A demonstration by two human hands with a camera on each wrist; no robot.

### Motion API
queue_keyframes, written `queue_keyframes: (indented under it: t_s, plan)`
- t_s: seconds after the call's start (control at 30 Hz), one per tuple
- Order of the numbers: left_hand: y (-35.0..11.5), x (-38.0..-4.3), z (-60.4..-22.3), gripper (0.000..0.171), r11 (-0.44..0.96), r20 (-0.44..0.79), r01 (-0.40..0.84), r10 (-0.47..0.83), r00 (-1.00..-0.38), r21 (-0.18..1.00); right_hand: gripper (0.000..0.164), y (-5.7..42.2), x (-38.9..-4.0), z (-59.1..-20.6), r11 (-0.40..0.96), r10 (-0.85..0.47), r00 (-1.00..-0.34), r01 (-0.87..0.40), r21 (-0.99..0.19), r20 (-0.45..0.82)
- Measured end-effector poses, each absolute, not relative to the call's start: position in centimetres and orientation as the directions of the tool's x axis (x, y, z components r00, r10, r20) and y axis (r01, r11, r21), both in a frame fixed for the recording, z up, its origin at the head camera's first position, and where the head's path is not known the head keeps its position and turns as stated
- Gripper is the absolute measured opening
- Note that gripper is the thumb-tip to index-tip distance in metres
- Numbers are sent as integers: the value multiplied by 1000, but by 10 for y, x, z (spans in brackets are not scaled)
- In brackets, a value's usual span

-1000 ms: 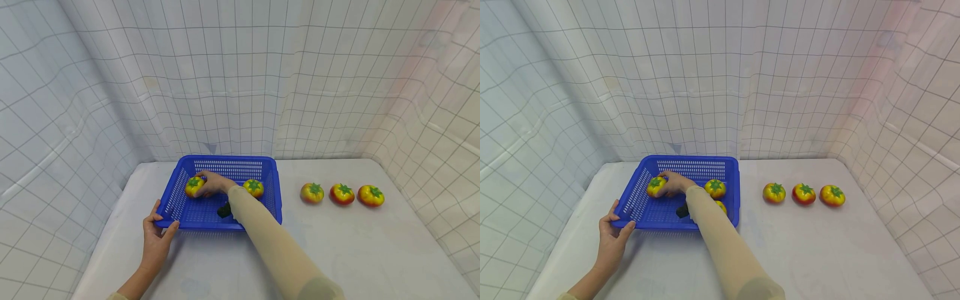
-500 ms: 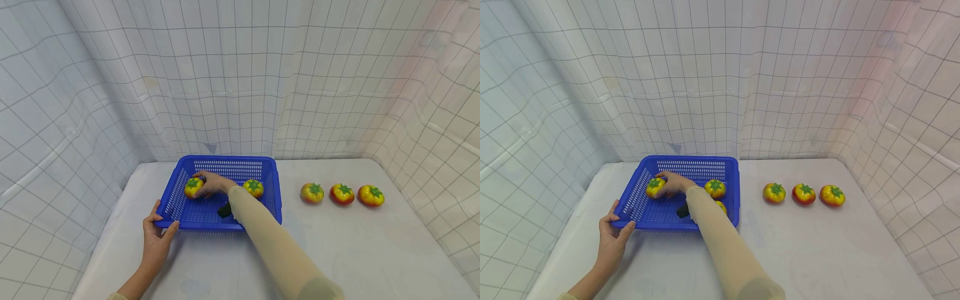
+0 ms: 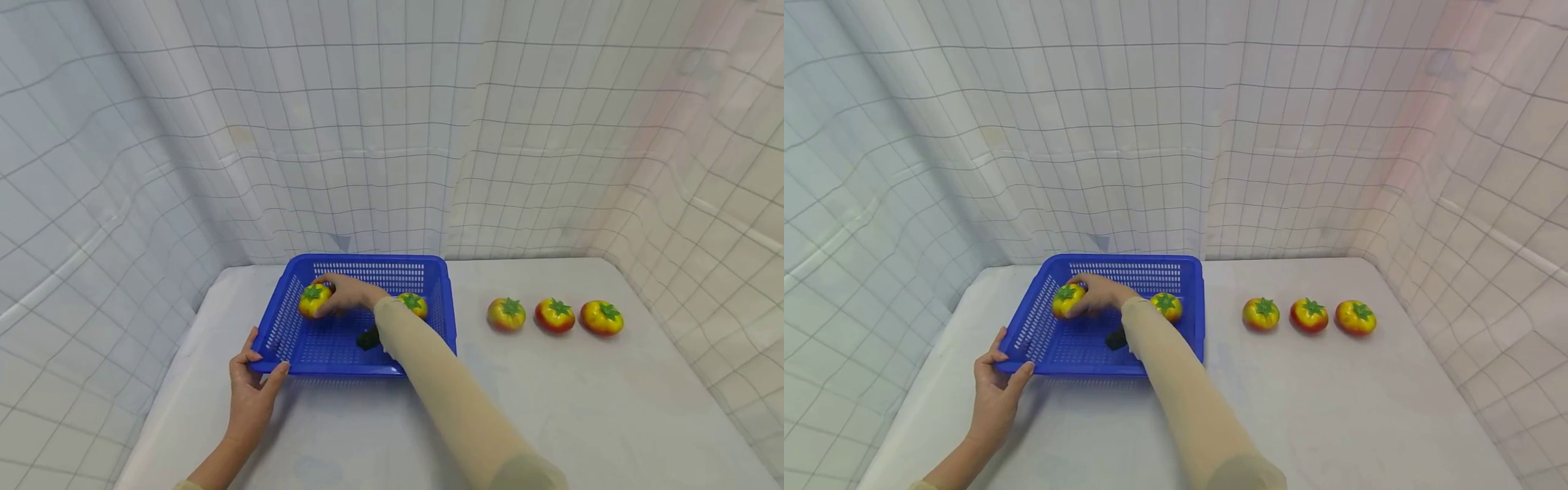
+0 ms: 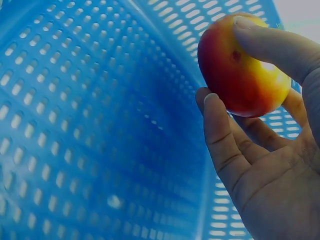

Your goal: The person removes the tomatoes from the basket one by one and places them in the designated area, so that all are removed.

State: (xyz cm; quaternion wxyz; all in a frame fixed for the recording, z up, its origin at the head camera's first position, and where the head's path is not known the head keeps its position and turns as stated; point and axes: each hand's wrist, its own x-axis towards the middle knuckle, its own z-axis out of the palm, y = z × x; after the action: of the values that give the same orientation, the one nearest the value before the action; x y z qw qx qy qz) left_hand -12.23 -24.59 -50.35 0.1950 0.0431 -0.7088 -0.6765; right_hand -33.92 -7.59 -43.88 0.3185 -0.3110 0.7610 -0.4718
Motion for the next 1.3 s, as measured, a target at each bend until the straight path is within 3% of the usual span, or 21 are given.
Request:
queue_keyframes:
  t_s: [0.73, 1.3]
  plan:
    - [-247, -123, -504, 41, 73, 240, 229, -327, -914, 971, 72, 17, -341, -370, 320, -797, -597, -289, -902, -91]
    - [-247, -123, -505, 42, 67, 247, 238, -318, -915, 969, 67, 120, -337, -360, 347, -718, -692, -260, -901, -76]
